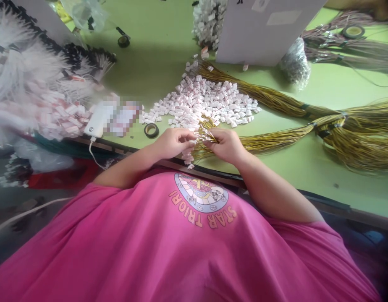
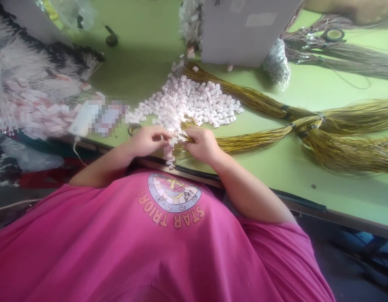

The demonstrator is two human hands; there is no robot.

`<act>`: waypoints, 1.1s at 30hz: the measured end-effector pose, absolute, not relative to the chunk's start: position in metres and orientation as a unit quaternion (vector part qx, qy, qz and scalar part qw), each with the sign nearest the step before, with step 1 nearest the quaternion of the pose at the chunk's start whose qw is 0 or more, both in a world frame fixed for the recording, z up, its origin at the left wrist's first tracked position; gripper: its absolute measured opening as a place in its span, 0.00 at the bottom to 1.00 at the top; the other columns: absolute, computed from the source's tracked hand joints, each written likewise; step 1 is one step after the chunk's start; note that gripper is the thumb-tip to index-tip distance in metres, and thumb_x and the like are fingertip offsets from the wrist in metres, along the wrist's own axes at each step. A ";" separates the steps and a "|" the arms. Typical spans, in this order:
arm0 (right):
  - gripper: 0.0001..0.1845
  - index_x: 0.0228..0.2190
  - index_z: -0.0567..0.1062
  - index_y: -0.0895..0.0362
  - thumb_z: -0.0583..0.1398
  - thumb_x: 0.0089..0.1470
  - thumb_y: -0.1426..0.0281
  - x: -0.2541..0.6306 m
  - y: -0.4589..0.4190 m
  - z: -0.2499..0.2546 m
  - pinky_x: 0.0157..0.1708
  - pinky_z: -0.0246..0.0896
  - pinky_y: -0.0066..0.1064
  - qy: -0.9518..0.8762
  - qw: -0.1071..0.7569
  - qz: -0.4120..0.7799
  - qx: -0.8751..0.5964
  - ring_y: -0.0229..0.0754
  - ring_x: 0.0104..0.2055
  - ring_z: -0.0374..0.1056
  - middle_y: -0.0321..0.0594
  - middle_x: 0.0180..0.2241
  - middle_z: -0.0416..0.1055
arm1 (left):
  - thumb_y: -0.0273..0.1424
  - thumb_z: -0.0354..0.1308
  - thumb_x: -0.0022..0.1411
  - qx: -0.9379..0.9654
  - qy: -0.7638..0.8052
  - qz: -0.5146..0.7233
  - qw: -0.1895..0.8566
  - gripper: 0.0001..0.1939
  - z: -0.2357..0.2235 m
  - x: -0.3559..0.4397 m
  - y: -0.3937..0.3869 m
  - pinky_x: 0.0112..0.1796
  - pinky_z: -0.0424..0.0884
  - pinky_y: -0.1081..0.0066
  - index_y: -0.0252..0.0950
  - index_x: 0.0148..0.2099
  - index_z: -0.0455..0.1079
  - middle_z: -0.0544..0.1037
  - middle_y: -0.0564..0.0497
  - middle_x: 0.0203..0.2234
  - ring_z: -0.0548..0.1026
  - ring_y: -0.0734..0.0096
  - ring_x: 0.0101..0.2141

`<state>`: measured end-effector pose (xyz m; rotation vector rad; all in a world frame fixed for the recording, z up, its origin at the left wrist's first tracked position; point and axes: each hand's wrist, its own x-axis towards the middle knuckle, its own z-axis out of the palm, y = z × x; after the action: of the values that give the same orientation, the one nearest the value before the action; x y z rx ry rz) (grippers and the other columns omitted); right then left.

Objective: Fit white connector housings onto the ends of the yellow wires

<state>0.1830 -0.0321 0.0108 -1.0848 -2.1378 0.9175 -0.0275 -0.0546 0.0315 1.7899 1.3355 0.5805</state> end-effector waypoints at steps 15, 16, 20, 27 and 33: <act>0.13 0.24 0.75 0.60 0.57 0.48 0.63 0.184 -0.034 0.020 0.27 0.53 0.29 -0.731 0.251 0.456 -0.441 0.35 0.24 0.59 0.36 0.20 0.68 | 0.24 0.50 0.59 0.772 0.619 0.088 0.111 0.08 -0.010 -0.085 0.006 0.47 0.66 0.60 0.34 0.38 0.69 0.73 0.42 0.39 0.69 0.60 0.43; 0.14 0.24 0.75 0.60 0.57 0.48 0.63 0.184 -0.033 0.020 0.27 0.53 0.30 -0.728 0.238 0.461 -0.448 0.35 0.23 0.59 0.36 0.19 0.68 | 0.23 0.49 0.60 0.769 0.621 0.102 0.111 0.08 -0.007 -0.084 0.004 0.47 0.66 0.60 0.34 0.37 0.69 0.73 0.43 0.39 0.69 0.60 0.43; 0.11 0.21 0.76 0.60 0.57 0.46 0.67 0.185 -0.029 0.021 0.27 0.53 0.30 -0.735 0.199 0.451 -0.465 0.36 0.23 0.59 0.36 0.19 0.68 | 0.26 0.52 0.61 0.721 0.615 0.232 0.220 0.06 0.012 -0.069 -0.014 0.44 0.69 0.63 0.35 0.41 0.66 0.74 0.47 0.37 0.72 0.67 0.40; 0.06 0.19 0.71 0.59 0.57 0.43 0.71 0.183 -0.028 0.024 0.25 0.47 0.29 -0.740 0.212 0.426 -0.475 0.34 0.24 0.55 0.33 0.18 0.62 | 0.29 0.63 0.54 0.565 0.487 0.294 0.598 0.11 0.024 -0.022 -0.052 0.30 0.71 0.71 0.33 0.38 0.65 0.75 0.52 0.24 0.74 0.74 0.25; 0.06 0.20 0.72 0.60 0.57 0.41 0.70 0.187 -0.024 0.023 0.24 0.46 0.29 -0.727 0.174 0.467 -0.472 0.33 0.22 0.54 0.31 0.17 0.61 | 0.26 0.59 0.57 0.617 0.522 0.280 0.518 0.09 0.024 -0.008 -0.054 0.37 0.71 0.71 0.32 0.42 0.71 0.78 0.49 0.32 0.74 0.74 0.31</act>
<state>0.1870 -0.0237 0.0227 -1.3387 -2.0612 1.3227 -0.0077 -0.0542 0.0235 1.4806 1.2526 0.6724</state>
